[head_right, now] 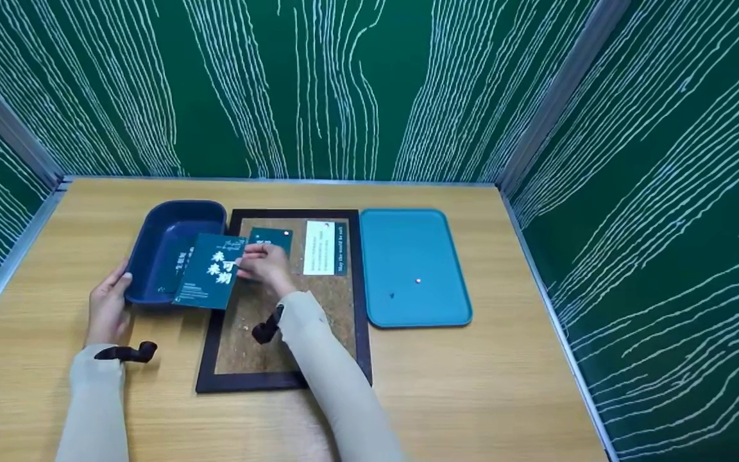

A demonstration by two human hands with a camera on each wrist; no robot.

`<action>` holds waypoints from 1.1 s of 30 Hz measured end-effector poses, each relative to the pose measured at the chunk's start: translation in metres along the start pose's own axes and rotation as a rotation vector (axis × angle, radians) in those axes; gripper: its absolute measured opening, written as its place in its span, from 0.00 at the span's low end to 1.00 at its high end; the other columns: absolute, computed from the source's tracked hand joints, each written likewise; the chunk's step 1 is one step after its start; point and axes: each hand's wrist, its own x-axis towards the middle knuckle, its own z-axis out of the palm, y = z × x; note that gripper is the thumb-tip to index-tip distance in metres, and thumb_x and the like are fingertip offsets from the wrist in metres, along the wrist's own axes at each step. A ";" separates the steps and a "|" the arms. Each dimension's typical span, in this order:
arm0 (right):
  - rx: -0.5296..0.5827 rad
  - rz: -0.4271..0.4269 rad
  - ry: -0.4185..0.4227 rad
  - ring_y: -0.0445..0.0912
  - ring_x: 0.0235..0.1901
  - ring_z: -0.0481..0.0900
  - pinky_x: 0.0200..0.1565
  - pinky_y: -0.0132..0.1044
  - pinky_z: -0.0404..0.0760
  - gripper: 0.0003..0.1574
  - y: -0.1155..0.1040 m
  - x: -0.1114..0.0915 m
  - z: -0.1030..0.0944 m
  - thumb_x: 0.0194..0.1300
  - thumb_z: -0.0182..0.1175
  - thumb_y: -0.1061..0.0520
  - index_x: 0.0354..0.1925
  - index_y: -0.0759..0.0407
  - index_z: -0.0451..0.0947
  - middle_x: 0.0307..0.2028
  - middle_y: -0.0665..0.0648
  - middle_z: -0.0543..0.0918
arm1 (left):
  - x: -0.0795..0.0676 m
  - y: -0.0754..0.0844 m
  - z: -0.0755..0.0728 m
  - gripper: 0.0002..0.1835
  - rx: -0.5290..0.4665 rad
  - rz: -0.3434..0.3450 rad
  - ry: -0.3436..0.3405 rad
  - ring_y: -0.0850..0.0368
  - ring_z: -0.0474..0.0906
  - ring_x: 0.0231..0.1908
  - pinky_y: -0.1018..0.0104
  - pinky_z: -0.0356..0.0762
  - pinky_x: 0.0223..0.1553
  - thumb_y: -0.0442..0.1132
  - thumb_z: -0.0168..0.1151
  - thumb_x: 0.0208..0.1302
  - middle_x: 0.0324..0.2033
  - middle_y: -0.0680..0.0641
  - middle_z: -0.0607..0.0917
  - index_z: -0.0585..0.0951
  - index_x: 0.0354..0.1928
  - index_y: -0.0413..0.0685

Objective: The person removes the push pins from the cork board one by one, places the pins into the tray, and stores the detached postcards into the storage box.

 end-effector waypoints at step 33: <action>-0.017 -0.044 0.049 0.45 0.33 0.84 0.40 0.37 0.87 0.23 -0.009 0.023 0.033 0.56 0.64 0.72 0.52 0.67 0.77 0.39 0.60 0.83 | -0.001 0.004 -0.002 0.27 0.059 -0.030 -0.010 0.64 0.41 0.75 0.69 0.46 0.74 0.40 0.43 0.76 0.76 0.56 0.49 0.53 0.74 0.54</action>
